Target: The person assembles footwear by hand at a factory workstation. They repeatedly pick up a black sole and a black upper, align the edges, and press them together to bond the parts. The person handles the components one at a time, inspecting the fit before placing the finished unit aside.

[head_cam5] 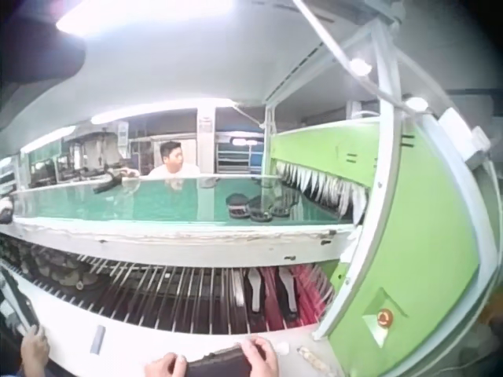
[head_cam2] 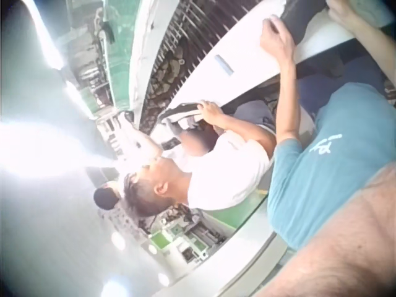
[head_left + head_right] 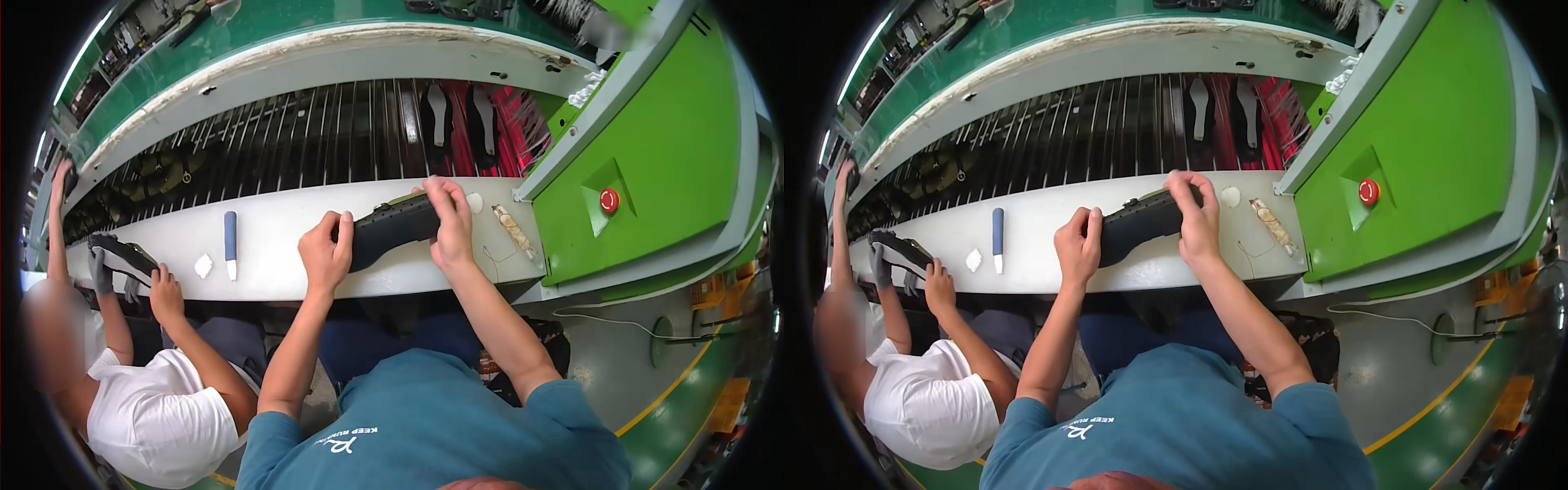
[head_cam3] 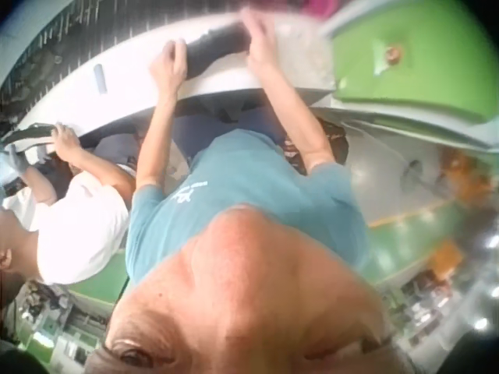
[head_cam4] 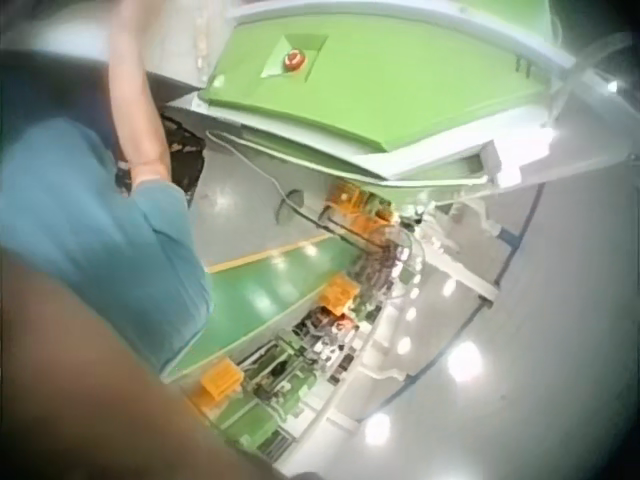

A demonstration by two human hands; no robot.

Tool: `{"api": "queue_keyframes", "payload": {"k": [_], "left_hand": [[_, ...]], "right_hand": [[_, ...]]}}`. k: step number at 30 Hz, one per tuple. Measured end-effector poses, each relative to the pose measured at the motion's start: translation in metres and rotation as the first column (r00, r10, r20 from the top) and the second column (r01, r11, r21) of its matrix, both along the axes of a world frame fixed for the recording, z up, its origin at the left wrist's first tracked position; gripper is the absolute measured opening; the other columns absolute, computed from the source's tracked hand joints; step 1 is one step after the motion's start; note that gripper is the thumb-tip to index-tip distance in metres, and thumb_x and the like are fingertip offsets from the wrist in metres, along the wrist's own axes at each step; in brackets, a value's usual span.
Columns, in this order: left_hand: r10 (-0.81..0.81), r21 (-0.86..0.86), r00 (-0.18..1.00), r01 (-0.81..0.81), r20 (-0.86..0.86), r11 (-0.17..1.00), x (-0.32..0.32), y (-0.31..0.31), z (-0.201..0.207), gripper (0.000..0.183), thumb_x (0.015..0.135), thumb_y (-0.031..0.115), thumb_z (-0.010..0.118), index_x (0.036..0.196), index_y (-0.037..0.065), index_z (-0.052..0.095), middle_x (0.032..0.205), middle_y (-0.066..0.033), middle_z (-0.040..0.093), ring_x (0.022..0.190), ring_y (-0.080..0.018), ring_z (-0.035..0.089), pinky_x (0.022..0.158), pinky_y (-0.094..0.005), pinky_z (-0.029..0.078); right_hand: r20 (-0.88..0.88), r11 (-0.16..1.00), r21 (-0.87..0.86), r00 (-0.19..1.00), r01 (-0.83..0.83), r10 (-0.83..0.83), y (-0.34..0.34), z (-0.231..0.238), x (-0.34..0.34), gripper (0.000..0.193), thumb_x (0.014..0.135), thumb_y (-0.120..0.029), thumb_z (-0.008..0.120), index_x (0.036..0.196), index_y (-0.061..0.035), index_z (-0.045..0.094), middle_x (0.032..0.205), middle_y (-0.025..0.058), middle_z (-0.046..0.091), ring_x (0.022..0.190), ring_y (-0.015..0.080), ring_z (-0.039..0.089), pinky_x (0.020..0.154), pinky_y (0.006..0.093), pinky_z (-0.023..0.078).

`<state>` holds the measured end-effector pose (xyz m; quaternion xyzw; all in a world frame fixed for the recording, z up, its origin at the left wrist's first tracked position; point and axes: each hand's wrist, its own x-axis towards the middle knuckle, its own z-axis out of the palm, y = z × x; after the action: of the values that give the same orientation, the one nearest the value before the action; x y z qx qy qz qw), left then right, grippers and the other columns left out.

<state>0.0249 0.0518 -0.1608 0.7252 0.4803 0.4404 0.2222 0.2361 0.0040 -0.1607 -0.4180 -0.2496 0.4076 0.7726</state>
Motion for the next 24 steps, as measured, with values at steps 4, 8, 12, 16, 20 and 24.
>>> {"api": "queue_keyframes", "payload": {"k": [4, 8, 12, 16, 20, 24], "left_hand": [[-0.439, 0.13, 0.866, 0.42, 0.238, 0.898, 0.008, -0.014, 0.034, 0.084, 0.09, 0.044, 0.089, 0.156, 0.006, 0.053, 0.158, -0.0208, 0.055, 0.147, -0.0359, 0.055, 0.116, -0.0488, 0.049], [-0.616, 0.473, 0.748, 0.462, 0.247, 0.75, 0.034, -0.011, 0.086, 0.119, 0.069, 0.068, 0.098, 0.161, 0.01, 0.05, 0.159, -0.0254, 0.048, 0.153, -0.0447, 0.045, 0.122, -0.0569, 0.043], [-0.627, 0.54, 0.769, 0.479, 0.122, 0.692, 0.024, -0.011, 0.081, 0.118, 0.065, 0.08, 0.094, 0.153, 0.011, 0.058, 0.149, -0.0206, 0.054, 0.143, -0.0417, 0.052, 0.119, -0.0567, 0.046], [-0.647, 0.702, 0.756, 0.41, 0.095, 0.582, 0.027, -0.012, 0.072, 0.112, 0.06, 0.08, 0.096, 0.142, 0.01, 0.064, 0.142, -0.0251, 0.059, 0.137, -0.0487, 0.058, 0.111, -0.0612, 0.053], [-0.626, 0.712, 0.775, 0.389, 0.089, 0.584, 0.03, -0.013, 0.074, 0.108, 0.059, 0.078, 0.098, 0.137, 0.01, 0.067, 0.14, -0.0268, 0.06, 0.136, -0.0507, 0.06, 0.11, -0.0629, 0.055], [-0.629, 0.689, 0.768, 0.393, 0.118, 0.609, 0.036, -0.013, 0.074, 0.106, 0.059, 0.075, 0.1, 0.137, 0.009, 0.069, 0.14, -0.0267, 0.06, 0.138, -0.051, 0.059, 0.111, -0.0623, 0.054]], "right_hand": [[0.208, 0.956, 0.283, 0.978, -0.082, 0.023, -0.004, 0.082, -0.012, 0.049, 0.117, -0.044, 0.05, 0.135, 0.0, 0.06, 0.127, 0.0184, 0.07, 0.118, 0.0236, 0.07, 0.104, 0.0402, 0.058], [0.605, 0.839, 0.371, 0.789, -0.398, 0.106, -0.014, 0.122, -0.026, 0.09, 0.108, -0.075, 0.051, 0.15, 0.0039, 0.052, 0.138, 0.0192, 0.067, 0.128, 0.0262, 0.067, 0.111, 0.0421, 0.054], [0.554, 0.768, 0.428, 0.81, -0.476, 0.193, -0.018, 0.123, -0.043, 0.086, 0.104, -0.078, 0.056, 0.139, 0.0006, 0.063, 0.123, 0.0148, 0.073, 0.114, 0.0244, 0.072, 0.102, 0.039, 0.056], [0.616, 0.665, 0.55, 0.783, -0.504, 0.084, -0.011, 0.116, -0.046, 0.077, 0.108, -0.075, 0.052, 0.116, -0.0009, 0.07, 0.112, 0.0141, 0.075, 0.108, 0.0274, 0.073, 0.097, 0.0396, 0.057], [0.585, 0.586, 0.643, 0.81, -0.493, 0.04, -0.001, 0.108, -0.047, 0.07, 0.111, -0.069, 0.052, 0.107, -0.0019, 0.071, 0.108, 0.0137, 0.075, 0.108, 0.0291, 0.074, 0.096, 0.0421, 0.058], [0.606, 0.587, 0.627, 0.794, -0.513, 0.046, -0.001, 0.107, -0.038, 0.069, 0.111, -0.068, 0.052, 0.108, -0.0019, 0.071, 0.109, 0.0147, 0.075, 0.108, 0.0291, 0.074, 0.097, 0.0421, 0.058]]}}
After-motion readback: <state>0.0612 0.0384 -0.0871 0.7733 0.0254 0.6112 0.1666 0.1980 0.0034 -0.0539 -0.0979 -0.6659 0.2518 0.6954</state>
